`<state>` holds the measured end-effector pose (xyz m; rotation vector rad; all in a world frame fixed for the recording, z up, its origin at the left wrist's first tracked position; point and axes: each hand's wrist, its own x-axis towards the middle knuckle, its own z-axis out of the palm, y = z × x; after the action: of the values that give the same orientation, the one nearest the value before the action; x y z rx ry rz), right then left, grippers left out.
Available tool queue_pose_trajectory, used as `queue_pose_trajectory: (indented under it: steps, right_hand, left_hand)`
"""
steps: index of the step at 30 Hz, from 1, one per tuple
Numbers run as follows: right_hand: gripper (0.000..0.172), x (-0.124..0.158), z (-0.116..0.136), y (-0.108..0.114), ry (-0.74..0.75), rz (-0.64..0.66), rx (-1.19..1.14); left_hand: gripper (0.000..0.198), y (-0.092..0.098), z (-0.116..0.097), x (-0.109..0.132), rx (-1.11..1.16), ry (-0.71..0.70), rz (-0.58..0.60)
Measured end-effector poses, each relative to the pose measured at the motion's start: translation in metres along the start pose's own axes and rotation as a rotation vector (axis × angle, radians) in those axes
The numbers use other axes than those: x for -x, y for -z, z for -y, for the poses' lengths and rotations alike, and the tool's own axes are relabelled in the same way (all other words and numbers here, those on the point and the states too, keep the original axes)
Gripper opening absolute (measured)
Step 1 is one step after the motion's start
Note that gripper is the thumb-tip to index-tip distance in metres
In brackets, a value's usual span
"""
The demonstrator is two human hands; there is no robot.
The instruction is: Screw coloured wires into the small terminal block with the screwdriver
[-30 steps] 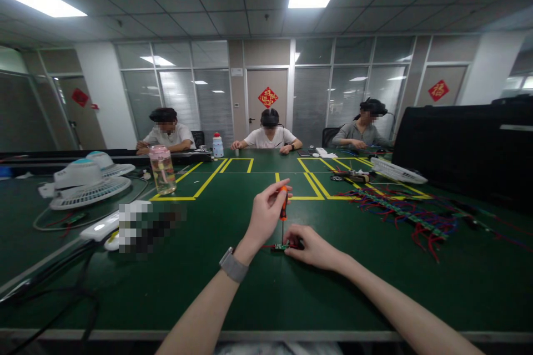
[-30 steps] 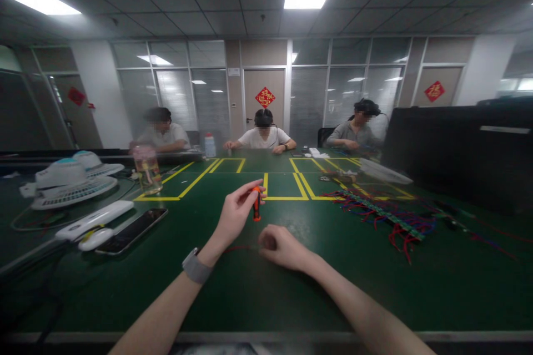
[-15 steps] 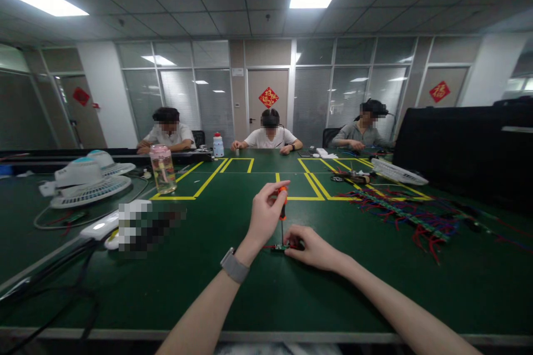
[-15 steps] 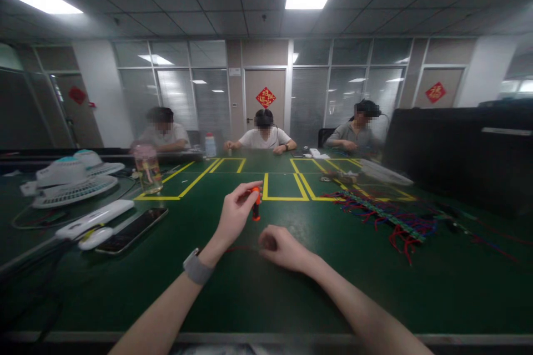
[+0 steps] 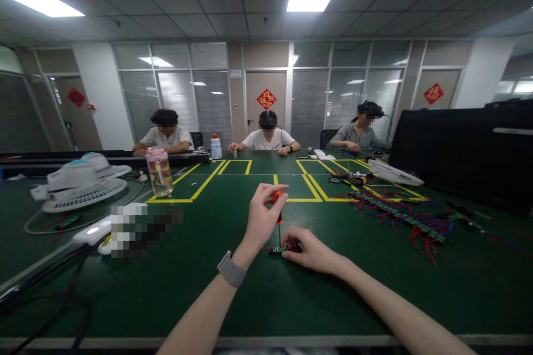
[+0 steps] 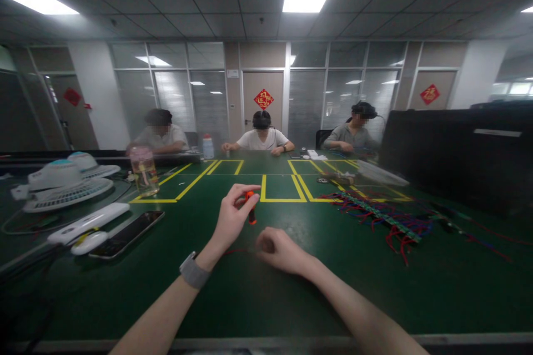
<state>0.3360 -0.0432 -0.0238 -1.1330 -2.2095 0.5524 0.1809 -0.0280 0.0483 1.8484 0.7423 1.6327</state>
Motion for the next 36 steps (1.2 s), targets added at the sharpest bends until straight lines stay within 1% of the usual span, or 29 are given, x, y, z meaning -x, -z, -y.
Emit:
queue_pose_trajectory:
  steps: [3,6,8,10,12,14,18,19,20,23,24,25,28,29,31,34,35,36]
  right_hand:
    - [0.011,0.0008,-0.0003,-0.0003,0.001,-0.005,0.005]
    - [0.011,0.0013,-0.0007,-0.0005,0.003,-0.006,0.006]
    - [0.012,0.0009,-0.0018,-0.0007,0.008,-0.009,0.007]
    - [0.012,0.0003,-0.0032,-0.0010,0.011,-0.011,0.011]
    - [0.011,-0.0001,-0.0043,-0.0014,0.017,-0.010,0.017]
    - [0.011,0.0001,-0.0048,-0.0017,0.025,-0.010,0.024]
    - [0.011,0.0009,-0.0033,-0.0015,0.020,-0.008,0.019]
    - [0.011,0.0009,-0.0027,-0.0013,0.017,-0.007,0.018]
    - [0.011,0.0009,-0.0021,-0.0011,0.014,-0.006,0.017]
    - [0.011,0.0004,-0.0012,-0.0008,0.013,-0.006,0.018]
    - [0.011,0.0003,-0.0011,-0.0008,0.014,-0.007,0.018]
    - [0.011,0.0002,-0.0012,-0.0008,0.016,-0.008,0.018]
    - [0.011,0.0001,-0.0017,-0.0010,0.023,-0.010,0.022]
    - [0.010,0.0001,-0.0018,-0.0010,0.024,-0.010,0.025]
    - [0.010,0.0002,-0.0017,-0.0009,0.022,-0.009,0.027]
    - [0.009,0.0002,-0.0009,-0.0003,0.021,-0.004,0.021]
    - [0.009,0.0002,-0.0007,-0.0001,0.022,-0.004,0.021]
    - [0.009,0.0002,-0.0006,0.0000,0.023,-0.004,0.023]
  left_hand:
    - [0.025,0.0009,-0.0004,-0.0007,0.003,0.011,0.000]
    - [0.030,0.0006,-0.0017,-0.0016,0.137,0.072,0.051]
    - [0.030,0.0000,-0.0023,-0.0015,0.183,0.104,0.068]
    - [0.027,-0.0004,-0.0022,-0.0011,0.119,0.081,0.047]
    - [0.024,-0.0003,-0.0018,-0.0009,0.008,0.024,0.006]
    - [0.022,0.0002,-0.0015,-0.0015,-0.024,-0.003,-0.009]
    - [0.030,0.0015,-0.0011,-0.0032,0.149,0.080,0.088]
    - [0.029,0.0018,-0.0009,-0.0031,0.148,0.088,0.097]
    - [0.028,0.0021,-0.0006,-0.0028,0.109,0.077,0.084]
    - [0.021,0.0027,-0.0003,-0.0016,-0.088,-0.023,-0.014]
    - [0.021,0.0027,-0.0006,-0.0014,-0.102,-0.040,-0.026]
    - [0.023,0.0024,-0.0011,-0.0015,-0.069,-0.032,-0.015]
    - [0.030,0.0008,-0.0033,-0.0022,0.157,0.079,0.100]
    - [0.031,0.0003,-0.0039,-0.0021,0.193,0.108,0.124]
    - [0.027,0.0001,-0.0048,-0.0011,0.128,0.089,0.103]
    - [0.017,0.0017,-0.0056,0.0010,-0.123,-0.062,-0.017]
    - [0.016,0.0023,-0.0058,0.0013,-0.164,-0.094,-0.035]
    - [0.018,0.0027,-0.0059,0.0012,-0.156,-0.098,-0.031]
